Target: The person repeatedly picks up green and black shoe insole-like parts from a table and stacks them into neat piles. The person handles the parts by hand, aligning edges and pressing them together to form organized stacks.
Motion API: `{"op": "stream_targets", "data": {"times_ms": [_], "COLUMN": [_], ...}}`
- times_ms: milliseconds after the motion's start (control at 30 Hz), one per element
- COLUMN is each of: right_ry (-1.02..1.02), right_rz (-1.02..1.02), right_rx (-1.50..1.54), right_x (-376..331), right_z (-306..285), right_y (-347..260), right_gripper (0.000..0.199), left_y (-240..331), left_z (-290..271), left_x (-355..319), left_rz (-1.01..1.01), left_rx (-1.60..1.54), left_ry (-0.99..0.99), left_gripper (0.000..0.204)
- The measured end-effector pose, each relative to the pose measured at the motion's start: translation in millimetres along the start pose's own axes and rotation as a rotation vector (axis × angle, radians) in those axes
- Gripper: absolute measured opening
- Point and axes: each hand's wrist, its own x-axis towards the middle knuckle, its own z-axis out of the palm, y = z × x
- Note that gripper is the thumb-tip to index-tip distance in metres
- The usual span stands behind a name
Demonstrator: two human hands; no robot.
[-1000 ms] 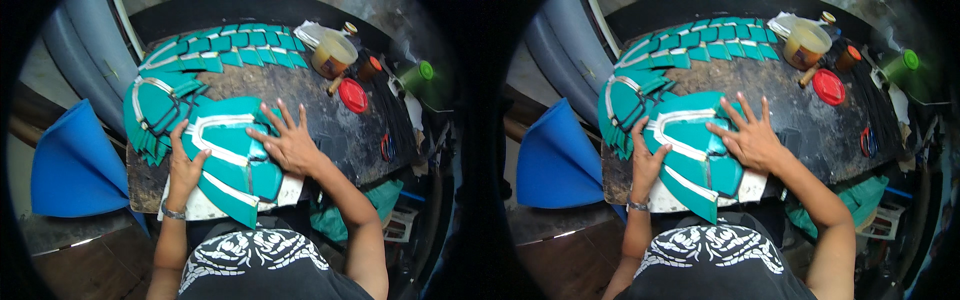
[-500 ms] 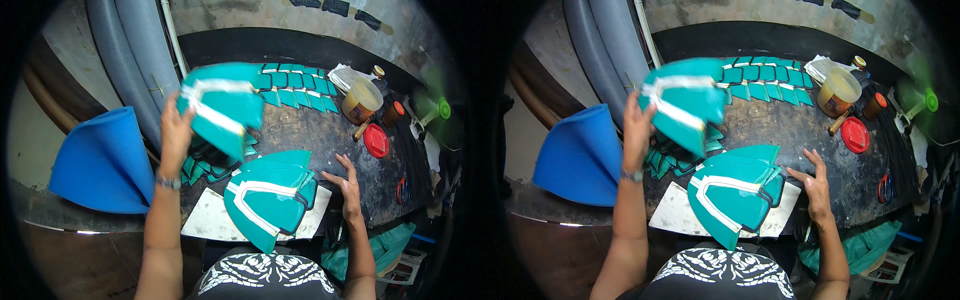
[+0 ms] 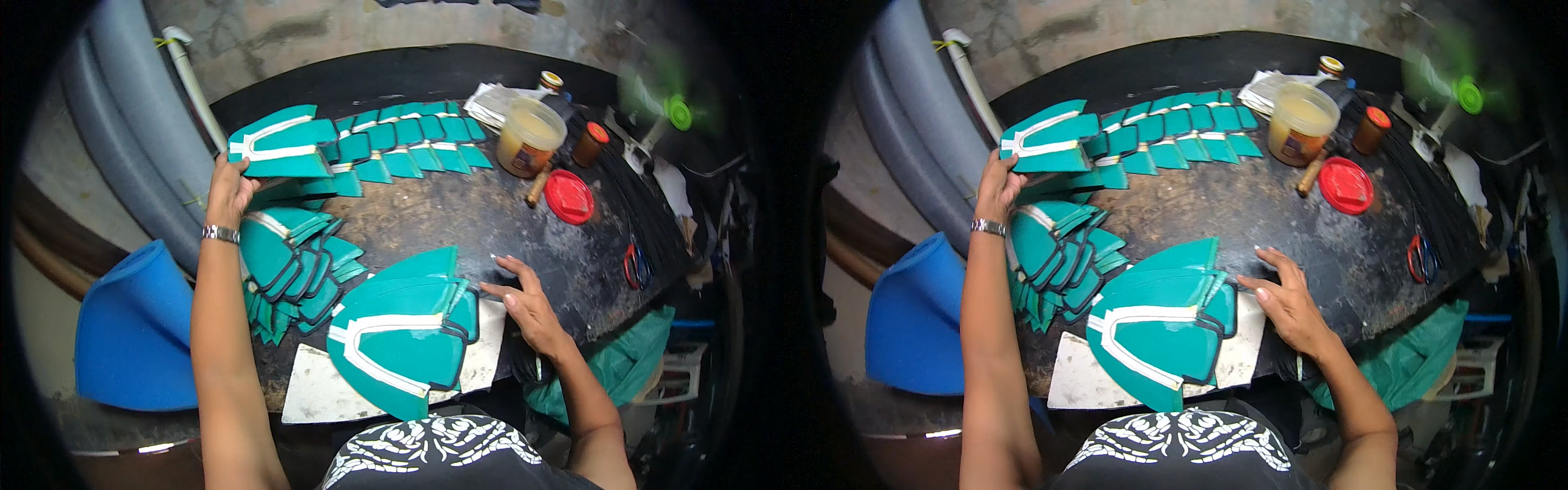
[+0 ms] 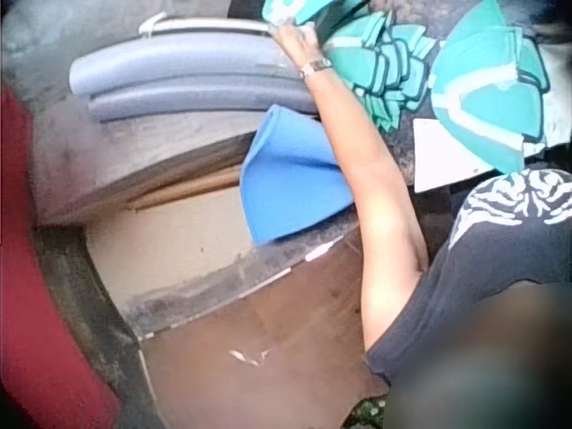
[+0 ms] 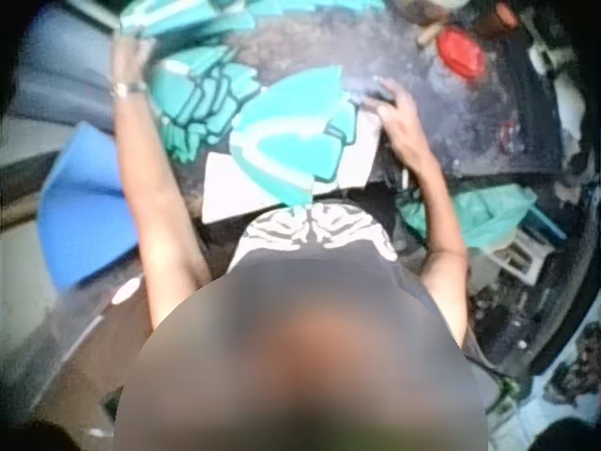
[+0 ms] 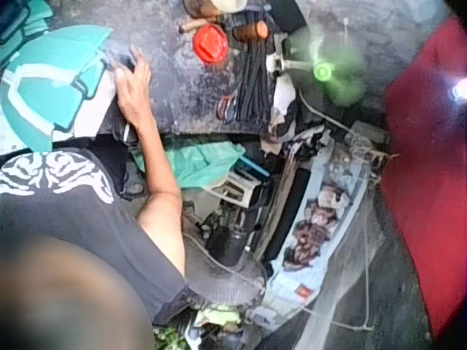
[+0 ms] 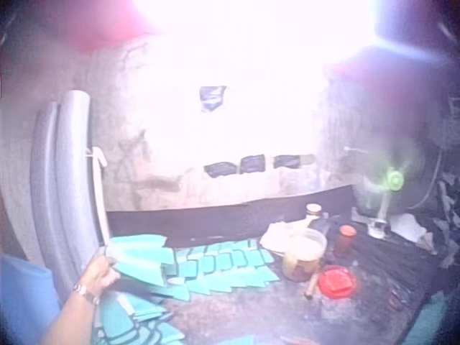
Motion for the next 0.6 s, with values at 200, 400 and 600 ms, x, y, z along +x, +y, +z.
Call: {"op": "stream_targets", "data": {"times_ms": [200,400,600], "right_ry": [-0.015,0.336,0.591], "right_rz": [0.027,-0.073,0.146], "right_rx": [0.120,-0.014,-0.215], "right_x": [4.7,42.7,143.0], "right_z": [-4.6,-53.8,-130.7], "right_y": [-1.7,23.1,76.7], "right_gripper": [0.048,0.053,0.063], "left_y": [-57.4,-99.5,-134.8], "left_z": [73.3,150.0,201.0], "left_x": [-43.4,-83.8,-109.3], "left_rz": [-0.239,-0.361,-0.391], "left_rx": [-0.151,-0.187,-0.162], "left_ry": [-0.227,-0.200,-0.218], "left_gripper": [0.070,0.063,0.058]}}
